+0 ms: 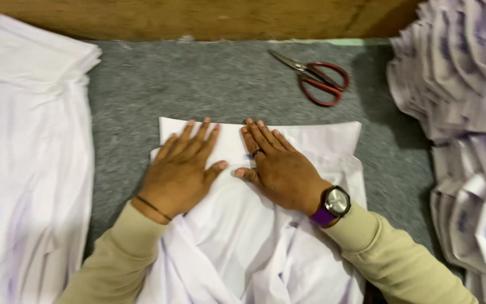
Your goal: Inspecting and folding white shirts at a garment factory workstation.
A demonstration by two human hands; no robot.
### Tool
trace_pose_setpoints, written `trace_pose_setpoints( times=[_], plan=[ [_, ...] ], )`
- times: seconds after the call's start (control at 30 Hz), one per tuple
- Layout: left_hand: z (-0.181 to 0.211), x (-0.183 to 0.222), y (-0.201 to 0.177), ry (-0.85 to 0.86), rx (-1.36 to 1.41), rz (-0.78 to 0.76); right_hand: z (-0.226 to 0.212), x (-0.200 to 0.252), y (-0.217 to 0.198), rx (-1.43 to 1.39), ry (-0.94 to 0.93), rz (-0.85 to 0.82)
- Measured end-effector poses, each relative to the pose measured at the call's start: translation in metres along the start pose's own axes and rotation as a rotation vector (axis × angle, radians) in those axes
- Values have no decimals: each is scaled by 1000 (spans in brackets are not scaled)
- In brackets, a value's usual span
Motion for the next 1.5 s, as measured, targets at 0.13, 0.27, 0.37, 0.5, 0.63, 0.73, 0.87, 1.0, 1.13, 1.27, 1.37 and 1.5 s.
trace_pose_setpoints(
  times=[0.13, 0.27, 0.37, 0.5, 0.63, 0.73, 0.87, 1.0, 1.13, 1.27, 1.37, 1.5],
  plan=[
    [4, -1, -4, -20, -26, -66, 35, 22, 2, -26, 89, -69],
    [5, 3, -4, -57, -14, -101, 55, 46, -8, -55, 149, -71],
    [-4, 0, -8, -3, 13, 99, 44, 72, -56, -244, 380, -61],
    [-42, 4, -25, 39, -1, 721, 88, 107, -61, -31, 538, 253],
    [-78, 4, -29, -342, 30, 406, 98, 111, -47, -89, 651, 173],
    [-89, 2, -28, -403, 216, 191, 90, 102, -54, -313, 678, 223],
    [-100, -5, -25, -282, 493, 312, 92, 94, -57, -355, 658, 272],
    [-107, -7, -28, -233, 550, 472, 99, 75, -53, -587, 411, 479],
    [-113, 4, -39, -242, 604, 603, 98, 61, -70, -636, 143, 715],
    [-133, -1, -40, -160, 709, 749, 84, 49, -99, -533, 33, 851],
    [-125, 3, -43, -163, 1028, 644, 84, 47, -103, -309, 28, 880],
    [-88, 8, -44, -16, 1266, 159, 123, 48, -82, -214, 37, 936]
  ],
)
Point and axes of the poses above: each hand's wrist, its own x-axis away from the middle knuckle, its own y-axis out of the palm, z = x × y, the point moved 4 cm from there along -x, towards the middle knuckle, and after that the axes turned 8 degrees about -y, right-handed, at the moved point
